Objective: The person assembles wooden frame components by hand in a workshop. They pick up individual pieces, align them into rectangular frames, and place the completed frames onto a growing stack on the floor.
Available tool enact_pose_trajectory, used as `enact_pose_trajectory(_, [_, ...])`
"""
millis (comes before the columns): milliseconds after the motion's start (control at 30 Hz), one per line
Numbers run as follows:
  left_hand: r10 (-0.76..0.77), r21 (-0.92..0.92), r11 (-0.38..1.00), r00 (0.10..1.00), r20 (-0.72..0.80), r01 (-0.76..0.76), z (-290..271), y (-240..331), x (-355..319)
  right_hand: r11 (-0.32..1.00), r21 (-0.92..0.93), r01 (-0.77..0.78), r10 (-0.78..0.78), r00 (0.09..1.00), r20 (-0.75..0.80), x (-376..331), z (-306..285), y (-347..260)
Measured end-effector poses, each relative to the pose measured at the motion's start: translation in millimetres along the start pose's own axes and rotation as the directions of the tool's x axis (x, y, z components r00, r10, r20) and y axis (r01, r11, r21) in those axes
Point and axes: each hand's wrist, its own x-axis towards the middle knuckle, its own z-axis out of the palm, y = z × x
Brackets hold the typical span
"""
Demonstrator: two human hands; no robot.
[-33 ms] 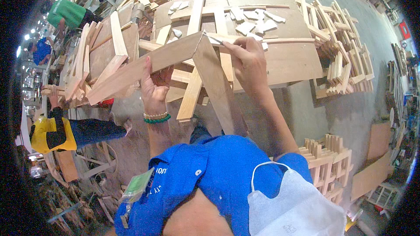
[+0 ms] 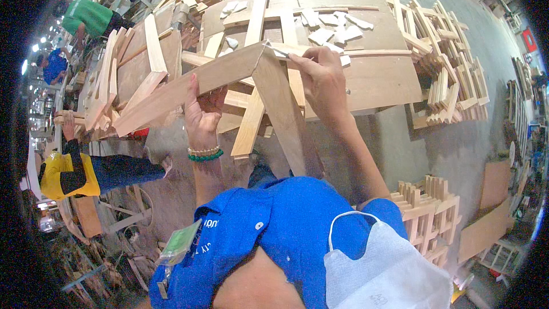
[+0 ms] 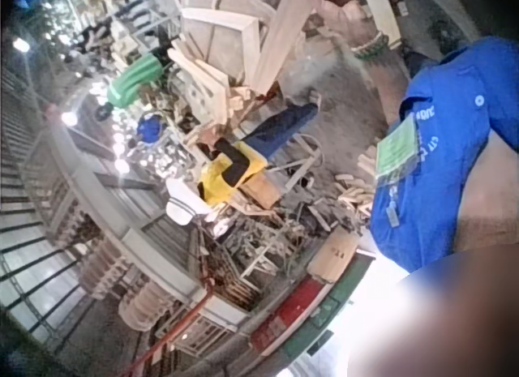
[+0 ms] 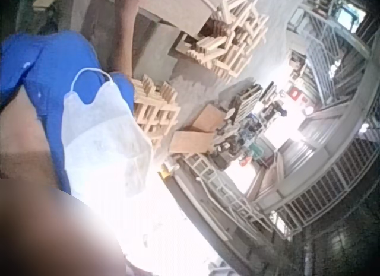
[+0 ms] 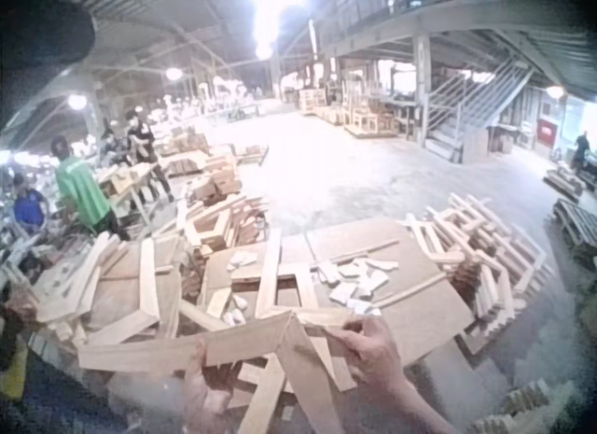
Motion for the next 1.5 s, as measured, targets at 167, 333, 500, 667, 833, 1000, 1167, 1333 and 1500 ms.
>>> enact_pose_trajectory(167, [0.018, 0.025, 1.0, 1.0, 0.003, -0.019, -3.5, -1.7, 3.5, 0.996, -0.063, 0.064, -0.062, 0.997, 0.043, -3.7, 14.0, -1.0])
enact_pose_trajectory(333, [0.027, 0.031, 0.999, 0.998, -0.054, -0.026, -8.9, -2.0, 6.7, 0.997, -0.048, 0.066, -0.06, 0.991, 0.118, -21.9, 19.8, -13.9])
enact_pose_trajectory(500, [0.005, 0.041, 0.999, 0.996, -0.086, -0.002, -3.9, -7.3, 6.7, 0.992, -0.06, 0.11, -0.102, 0.987, 0.126, -25.9, 22.3, -14.1])
enact_pose_trajectory(667, [-0.006, 0.059, 0.998, 0.996, -0.091, 0.011, -7.1, -12.3, 16.9, 0.998, -0.016, 0.062, -0.059, 0.986, 0.154, -28.6, 19.7, -6.0])
enact_pose_trajectory(833, [0.013, 0.073, 0.997, 1.0, -0.004, -0.013, -4.8, -9.5, 31.7, 0.796, 0.429, -0.427, 0.357, 0.903, 0.238, -44.4, -6.0, 10.7])
enact_pose_trajectory(1000, [0.146, 0.306, 0.931, 0.972, 0.185, -0.198, 56.3, -13.1, 32.3, 0.605, 0.494, -0.624, 0.604, 0.764, 0.225, -77.2, -26.5, 60.9])
enact_pose_trajectory(1167, [0.269, 0.421, 0.796, 0.877, 0.398, -0.435, 116.5, -58.1, 8.5, 0.569, 0.538, -0.622, 0.719, 0.693, 0.04, -110.3, -59.9, 87.1])
enact_pose_trajectory(1333, [-0.079, 0.558, 0.546, 0.625, 0.777, -0.625, 127.1, -100.0, -7.7, 0.618, 0.558, -0.554, 0.737, 0.655, -0.166, -116.4, -102.8, 66.4])
enact_pose_trajectory(1500, [-0.672, 0.632, -0.115, 0.528, 0.519, -0.767, 85.0, -145.7, -9.3, 0.778, 0.308, -0.548, 0.628, 0.701, -0.338, -127.5, -137.5, 29.0])
